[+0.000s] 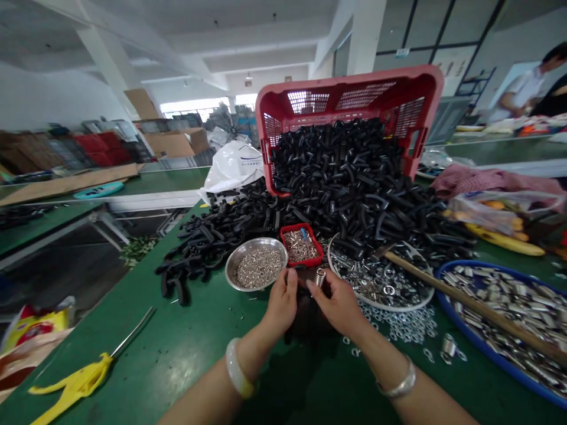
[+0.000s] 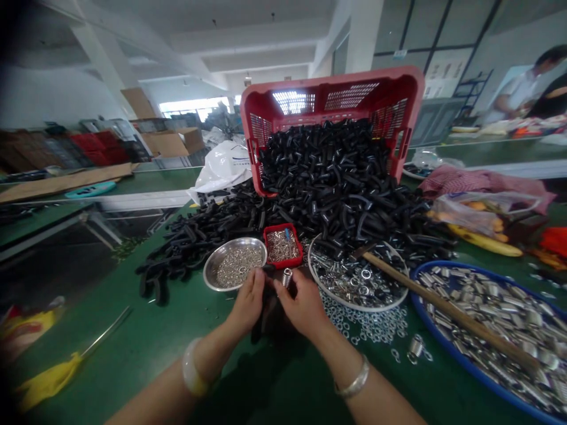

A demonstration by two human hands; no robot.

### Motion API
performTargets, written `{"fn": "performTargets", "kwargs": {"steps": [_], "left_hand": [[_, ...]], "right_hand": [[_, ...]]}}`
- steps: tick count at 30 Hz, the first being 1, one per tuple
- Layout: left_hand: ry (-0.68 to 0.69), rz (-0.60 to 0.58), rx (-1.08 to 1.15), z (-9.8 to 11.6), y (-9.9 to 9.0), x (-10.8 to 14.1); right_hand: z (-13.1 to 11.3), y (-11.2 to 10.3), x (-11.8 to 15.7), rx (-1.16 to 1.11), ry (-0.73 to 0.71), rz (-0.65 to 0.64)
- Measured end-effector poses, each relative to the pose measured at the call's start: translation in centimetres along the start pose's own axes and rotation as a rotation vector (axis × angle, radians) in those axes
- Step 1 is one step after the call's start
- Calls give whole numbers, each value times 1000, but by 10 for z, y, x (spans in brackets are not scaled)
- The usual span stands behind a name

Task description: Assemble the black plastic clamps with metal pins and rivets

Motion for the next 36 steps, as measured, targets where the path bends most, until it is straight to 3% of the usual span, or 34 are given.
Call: {"fn": "performTargets", "kwargs": {"steps": [6,12,16,21,23,29,36], "left_hand": [[72,-72,47,7,13,-5],[1,-169,128,2,24,-5],[-28,-257,84,-3,36,-1],[-135,-210,216,-6,43,0],[-181,-195,229,-8,44,-1],[-265,-315,115,-12,43,-2],[-57,-367,29,1,38,3]], "right_hand": [[6,0,-3,122,-34,-12],[15,-3,-7,292,-79,-169],[23,5,-2,292,-132,-345],[35,0,8,147,13,-85],[37,0,12,170,64,-43],[37,3,17,288,71,-16],[27,5,21,431,64,-152]]}}
Point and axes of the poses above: each hand's wrist, its own x-axis away from the middle knuckle, its own y-axis out of the palm, z = x × y, the point moved 5 cm from there along -x, towards the middle knuckle, and after that the axes turned 14 degrees about x, right-handed, at the moved point
